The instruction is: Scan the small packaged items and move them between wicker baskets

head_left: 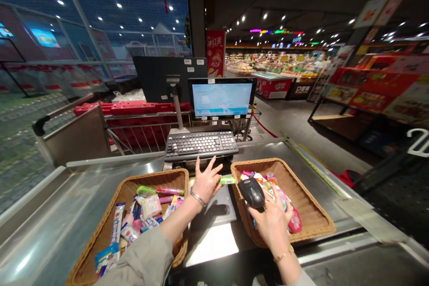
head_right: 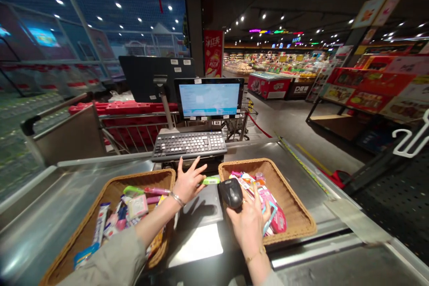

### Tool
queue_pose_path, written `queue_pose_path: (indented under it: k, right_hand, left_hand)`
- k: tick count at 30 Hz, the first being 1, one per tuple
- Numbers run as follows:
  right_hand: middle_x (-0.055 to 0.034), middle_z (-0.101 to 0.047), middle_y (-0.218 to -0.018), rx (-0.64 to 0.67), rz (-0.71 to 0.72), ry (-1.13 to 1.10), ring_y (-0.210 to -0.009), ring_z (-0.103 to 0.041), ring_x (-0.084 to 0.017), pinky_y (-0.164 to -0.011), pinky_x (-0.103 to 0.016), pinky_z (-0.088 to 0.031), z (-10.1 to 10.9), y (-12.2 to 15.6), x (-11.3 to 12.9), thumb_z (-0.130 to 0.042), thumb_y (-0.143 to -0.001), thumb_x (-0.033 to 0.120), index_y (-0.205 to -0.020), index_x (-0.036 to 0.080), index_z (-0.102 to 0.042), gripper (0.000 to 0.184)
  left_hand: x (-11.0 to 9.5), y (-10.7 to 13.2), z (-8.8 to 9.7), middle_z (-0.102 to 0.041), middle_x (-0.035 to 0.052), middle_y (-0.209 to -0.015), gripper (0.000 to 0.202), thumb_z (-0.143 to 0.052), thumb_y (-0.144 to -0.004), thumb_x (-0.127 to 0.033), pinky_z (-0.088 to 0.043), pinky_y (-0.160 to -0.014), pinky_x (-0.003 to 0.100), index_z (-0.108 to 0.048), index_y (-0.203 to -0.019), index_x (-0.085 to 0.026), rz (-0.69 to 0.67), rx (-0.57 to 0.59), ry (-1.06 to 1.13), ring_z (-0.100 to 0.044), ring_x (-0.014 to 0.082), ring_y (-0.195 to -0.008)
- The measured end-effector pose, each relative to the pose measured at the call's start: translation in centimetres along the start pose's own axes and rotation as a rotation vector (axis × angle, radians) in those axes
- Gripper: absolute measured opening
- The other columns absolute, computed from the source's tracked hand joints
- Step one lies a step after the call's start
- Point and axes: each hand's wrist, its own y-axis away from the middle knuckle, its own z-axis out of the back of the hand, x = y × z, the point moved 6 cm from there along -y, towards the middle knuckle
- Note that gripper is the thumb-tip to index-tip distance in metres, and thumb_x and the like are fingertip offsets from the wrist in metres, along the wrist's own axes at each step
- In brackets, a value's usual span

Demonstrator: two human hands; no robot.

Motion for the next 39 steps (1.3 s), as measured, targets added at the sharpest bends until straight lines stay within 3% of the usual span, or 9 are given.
queue_pose_path:
  k: [12,17,24,30,39]
  right_hand:
    - [-0.0088,-0.070,-0.119,-0.054,-0.107,0.072,-0.138,-0.039,-0.031,-0.110,-0.055,-0.016,0.9,-0.5,-4.6,-0.054,-0.083,0.049,-0.099,0.025,-0.073,0.035]
    - [-0.0071,-0.069,-0.124,-0.063,-0.138,0.074,-0.140,-0.036,-0.030,-0.110,-0.056,-0.016,0.9,-0.7,-6.4,-0.053,-0.083,0.048,-0.106,0.024,-0.072,0.038]
    - [-0.0078,-0.071,-0.119,-0.072,-0.180,0.078,-0.139,-0.037,-0.031,-0.110,-0.056,-0.015,1.0,-1.4,-7.6,-0.054,-0.083,0.044,-0.099,0.024,-0.074,0.032]
    - [-0.0046,-0.073,-0.114,-0.097,-0.221,0.033,-0.136,-0.041,-0.032,-0.109,-0.057,-0.018,1.1,-1.9,-8.6,-0.052,-0.083,0.050,-0.095,0.026,-0.074,0.035]
    - [-0.0070,-0.073,-0.114,-0.082,-0.242,0.051,-0.136,-0.041,-0.032,-0.108,-0.057,-0.017,1.1,-2.5,-9.3,-0.051,-0.084,0.050,-0.102,0.026,-0.074,0.038]
  left_hand:
    - [-2.4,-2.9,-3.1,-0.066,0.0037,-0.132,0.010,-0.068,-0.083,-0.027,0.014,-0.113,0.073,-0.071,-0.093,-0.029,-0.094,0.011,0.038,-0.038,0.0319,-0.143]
    - [-2.9,-4.0,-4.8,-0.066,0.0038,-0.132,0.013,-0.068,-0.083,-0.025,0.015,-0.114,0.071,-0.071,-0.096,-0.029,-0.147,0.031,0.023,-0.036,0.0304,-0.144]
    - [-3.1,-5.2,-7.8,-0.065,0.0019,-0.133,0.018,-0.066,-0.086,-0.025,0.013,-0.114,0.071,-0.069,-0.103,-0.030,-0.195,0.051,0.038,-0.034,0.0290,-0.145]
    - [-3.2,-5.7,-10.0,-0.066,0.0032,-0.131,0.017,-0.061,-0.087,-0.021,0.012,-0.116,0.070,-0.070,-0.100,-0.029,-0.158,0.047,0.048,-0.035,0.0287,-0.145]
    - [-4.3,-6.4,-11.4,-0.068,0.0051,-0.128,0.015,-0.061,-0.086,-0.027,0.017,-0.115,0.069,-0.071,-0.097,-0.026,-0.072,0.062,0.075,-0.037,0.0321,-0.143]
